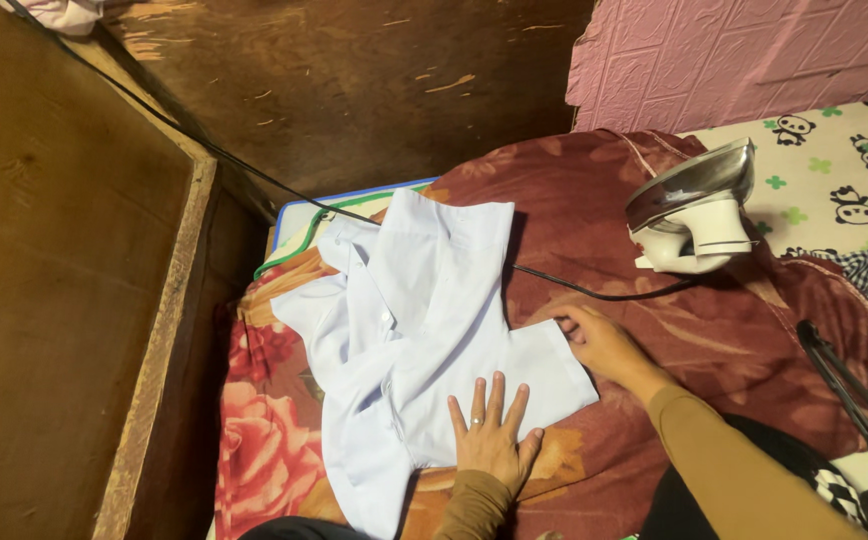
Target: The person irons a light blue shirt laid out on a bed. They repeatedly smooth the fabric with one hand and move the iron over the shirt with the other, adjusting the shirt's position several times.
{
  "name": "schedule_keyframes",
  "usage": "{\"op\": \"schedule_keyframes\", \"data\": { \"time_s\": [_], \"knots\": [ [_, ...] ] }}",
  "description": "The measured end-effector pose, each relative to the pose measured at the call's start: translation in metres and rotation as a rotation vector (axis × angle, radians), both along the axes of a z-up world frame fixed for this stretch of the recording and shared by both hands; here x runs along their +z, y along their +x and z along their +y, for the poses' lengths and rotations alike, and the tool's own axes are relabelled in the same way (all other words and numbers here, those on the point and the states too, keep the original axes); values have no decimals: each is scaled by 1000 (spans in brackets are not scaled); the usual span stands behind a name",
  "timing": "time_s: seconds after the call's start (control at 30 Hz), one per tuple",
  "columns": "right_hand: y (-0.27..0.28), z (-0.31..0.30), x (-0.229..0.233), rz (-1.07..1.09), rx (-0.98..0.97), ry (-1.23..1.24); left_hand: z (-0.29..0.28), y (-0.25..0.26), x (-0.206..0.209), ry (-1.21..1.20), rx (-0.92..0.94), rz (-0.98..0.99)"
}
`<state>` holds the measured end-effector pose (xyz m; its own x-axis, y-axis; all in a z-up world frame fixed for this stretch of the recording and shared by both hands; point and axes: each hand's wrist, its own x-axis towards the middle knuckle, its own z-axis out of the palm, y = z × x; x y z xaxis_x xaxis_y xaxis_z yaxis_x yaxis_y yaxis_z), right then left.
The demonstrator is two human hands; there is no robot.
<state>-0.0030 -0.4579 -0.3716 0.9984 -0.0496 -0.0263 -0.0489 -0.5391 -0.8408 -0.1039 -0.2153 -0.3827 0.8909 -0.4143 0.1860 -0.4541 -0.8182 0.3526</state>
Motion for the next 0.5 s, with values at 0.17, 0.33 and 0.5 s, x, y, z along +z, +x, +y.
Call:
{"op": "schedule_keyframes", "data": {
  "time_s": [0.17, 0.33, 0.5],
  "knots": [
    [-1, 12, 17, -86, -171, -2, -4, -1, -3, -4, 29, -72],
    [-31, 58, 11, -460, 215, -662, -17, 2, -14, 3, 87, 36],
    [-46, 69, 0, -447, 190, -708, -4, 0, -30, 49, 196, -33]
  ]
}}
